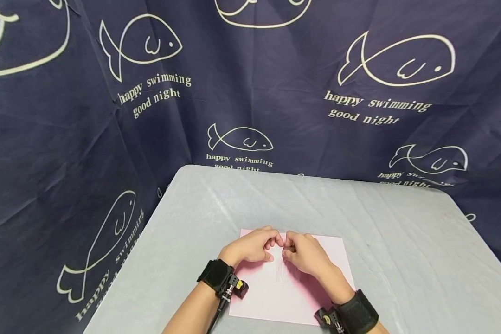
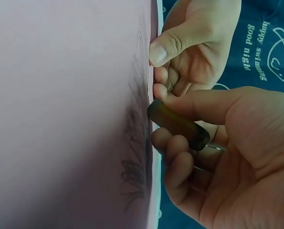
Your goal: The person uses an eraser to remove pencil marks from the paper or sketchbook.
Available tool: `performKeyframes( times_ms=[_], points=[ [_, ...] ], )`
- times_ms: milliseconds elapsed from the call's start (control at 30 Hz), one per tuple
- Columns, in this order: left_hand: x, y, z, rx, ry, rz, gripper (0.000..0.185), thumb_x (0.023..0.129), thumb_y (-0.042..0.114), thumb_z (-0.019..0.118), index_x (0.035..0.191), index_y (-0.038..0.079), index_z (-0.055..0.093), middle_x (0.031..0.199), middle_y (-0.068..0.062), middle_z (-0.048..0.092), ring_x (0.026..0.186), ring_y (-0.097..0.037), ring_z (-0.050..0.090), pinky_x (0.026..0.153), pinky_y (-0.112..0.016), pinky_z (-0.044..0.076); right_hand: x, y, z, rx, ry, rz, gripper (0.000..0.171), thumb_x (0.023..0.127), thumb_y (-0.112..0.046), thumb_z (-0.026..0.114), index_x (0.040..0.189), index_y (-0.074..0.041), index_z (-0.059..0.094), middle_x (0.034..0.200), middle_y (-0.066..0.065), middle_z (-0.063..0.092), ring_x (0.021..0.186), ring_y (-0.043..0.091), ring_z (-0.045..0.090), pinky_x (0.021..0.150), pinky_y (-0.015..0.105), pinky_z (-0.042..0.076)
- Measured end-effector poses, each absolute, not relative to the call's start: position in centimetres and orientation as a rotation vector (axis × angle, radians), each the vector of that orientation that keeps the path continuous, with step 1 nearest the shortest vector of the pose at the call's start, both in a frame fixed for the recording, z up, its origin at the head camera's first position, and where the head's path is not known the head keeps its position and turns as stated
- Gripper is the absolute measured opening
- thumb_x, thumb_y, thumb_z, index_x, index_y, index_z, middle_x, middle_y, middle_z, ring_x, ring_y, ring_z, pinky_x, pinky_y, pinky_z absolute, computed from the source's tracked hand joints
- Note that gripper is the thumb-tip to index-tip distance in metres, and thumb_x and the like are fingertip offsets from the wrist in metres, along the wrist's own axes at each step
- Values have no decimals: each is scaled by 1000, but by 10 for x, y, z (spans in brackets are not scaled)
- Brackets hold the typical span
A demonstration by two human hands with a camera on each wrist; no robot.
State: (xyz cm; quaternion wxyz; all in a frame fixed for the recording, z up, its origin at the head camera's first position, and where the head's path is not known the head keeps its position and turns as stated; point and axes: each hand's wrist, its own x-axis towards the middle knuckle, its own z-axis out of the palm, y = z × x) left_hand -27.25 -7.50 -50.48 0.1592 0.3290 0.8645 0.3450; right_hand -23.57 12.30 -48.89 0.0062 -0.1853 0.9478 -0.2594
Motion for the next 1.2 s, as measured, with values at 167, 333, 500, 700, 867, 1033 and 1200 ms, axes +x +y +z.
performKeyframes(
  times_ms=[167,333,500,700,867,1033,1200],
  points=[
    [-274,-74,-506,925,2496,946,39,77,-2,82,107,14,62,94,-2,55,84,-6,49,78,-18,42,-231,120,-488,-764,2992,-757,27,82,-7,78,77,-17,54,62,-12,41,57,4,39,53,21,30],
    [-275,-74,-504,931,2511,923,40,75,-6,80,104,17,63,92,3,52,83,-4,48,76,-17,42,-223,113,-486,-982,2885,-774,24,83,-5,78,80,-16,56,64,-13,46,58,0,38,54,19,33],
    [-275,-75,-501,951,2502,946,49,72,-16,70,109,17,67,97,7,54,87,-4,52,81,-17,45,-220,108,-486,-1044,2736,-816,21,83,-7,77,83,-17,59,67,-14,50,59,-2,38,58,19,34],
    [-274,-74,-502,937,2485,945,42,75,-9,78,105,16,64,95,0,54,85,-6,49,77,-18,42,-226,112,-488,-747,2792,-864,23,81,-11,79,78,-20,58,63,-15,50,58,1,43,59,22,37],
    [-273,-75,-500,927,2450,987,38,78,-5,81,108,11,62,96,-5,54,87,-11,50,78,-19,42,-232,116,-489,-541,2917,-841,24,79,-12,80,74,-22,59,60,-14,50,56,5,45,54,24,35],
    [-273,-76,-500,923,2444,999,39,78,-5,80,111,11,65,99,-6,56,90,-12,51,80,-19,42,-235,117,-488,-420,2985,-803,26,80,-12,80,72,-21,58,59,-12,50,56,9,46,55,27,35],
    [-272,-76,-500,911,2464,963,37,79,-3,81,109,13,66,99,-5,56,89,-10,50,80,-19,41,-234,116,-488,-452,3029,-757,29,81,-11,79,72,-21,53,58,-11,44,55,10,42,54,27,31]
  ],
)
